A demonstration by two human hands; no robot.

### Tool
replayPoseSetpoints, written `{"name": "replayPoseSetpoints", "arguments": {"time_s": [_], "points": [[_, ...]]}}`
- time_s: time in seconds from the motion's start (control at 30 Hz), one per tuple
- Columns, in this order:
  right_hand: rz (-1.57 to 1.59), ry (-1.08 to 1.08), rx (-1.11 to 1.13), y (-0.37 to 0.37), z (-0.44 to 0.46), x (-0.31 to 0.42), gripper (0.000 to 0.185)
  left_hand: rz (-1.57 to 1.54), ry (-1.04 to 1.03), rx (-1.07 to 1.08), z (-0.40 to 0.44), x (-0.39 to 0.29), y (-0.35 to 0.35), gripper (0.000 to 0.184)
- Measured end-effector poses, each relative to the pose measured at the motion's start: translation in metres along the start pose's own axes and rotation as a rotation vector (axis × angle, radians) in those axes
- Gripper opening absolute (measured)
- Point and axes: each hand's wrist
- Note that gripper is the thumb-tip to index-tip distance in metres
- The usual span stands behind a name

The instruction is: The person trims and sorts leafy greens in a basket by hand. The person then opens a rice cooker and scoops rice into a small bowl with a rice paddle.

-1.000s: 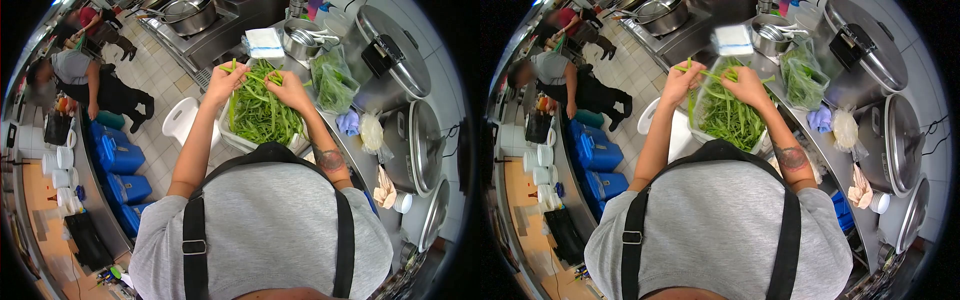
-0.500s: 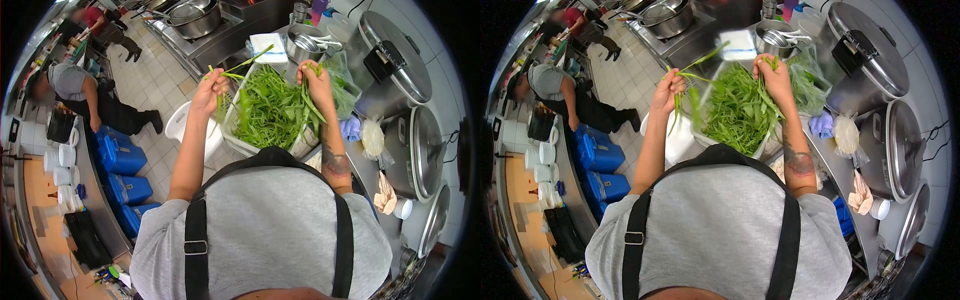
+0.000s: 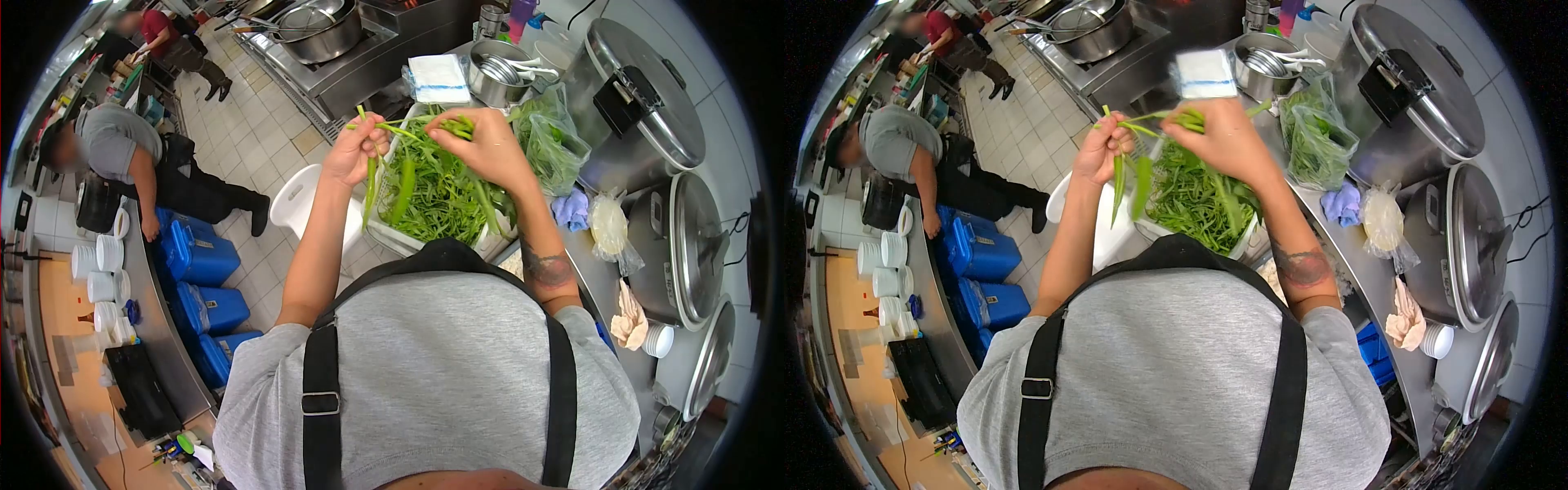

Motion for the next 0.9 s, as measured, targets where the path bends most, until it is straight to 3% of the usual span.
{"name": "replayPoseSetpoints", "arguments": {"time_s": [0.3, 0.4, 0.5, 0.7, 0.77, 0.87, 0.9], "points": [[-0.137, -0.015, 0.075, -0.029, -0.002, -0.017, 0.020, 0.228, -0.061, -0.154, 0.003, 0.010, -0.020, 0.017], [-0.162, -0.011, -0.012, -0.037, -0.007, -0.027, 0.020, 0.235, -0.104, -0.265, 0.003, 0.020, -0.025, 0.018], [-0.166, 0.013, -0.242, -0.047, -0.013, -0.037, 0.018, 0.253, -0.168, -0.328, 0.010, 0.030, -0.031, 0.018], [0.155, -0.493, -0.608, -0.023, -0.022, -0.076, 0.019, 0.334, -0.377, -0.379, 0.017, 0.011, -0.039, 0.014], [0.372, -0.410, -0.723, -0.002, -0.034, -0.092, 0.017, 0.436, -0.415, -0.386, 0.012, -0.008, -0.029, 0.016], [0.344, -0.342, -0.528, 0.026, -0.066, -0.086, 0.017, 0.935, -0.249, -0.665, 0.007, -0.025, 0.000, 0.021], [0.353, -0.394, -0.524, 0.032, -0.078, -0.083, 0.017, 1.142, -0.302, -0.701, 0.012, -0.017, 0.012, 0.022]]}}
Point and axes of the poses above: each hand's wrist, its own z-axis towards the middle knuckle, its own y-axis out of the back of the hand, x = y × z, and after that the axes turned 14 degrees about y, right-handed
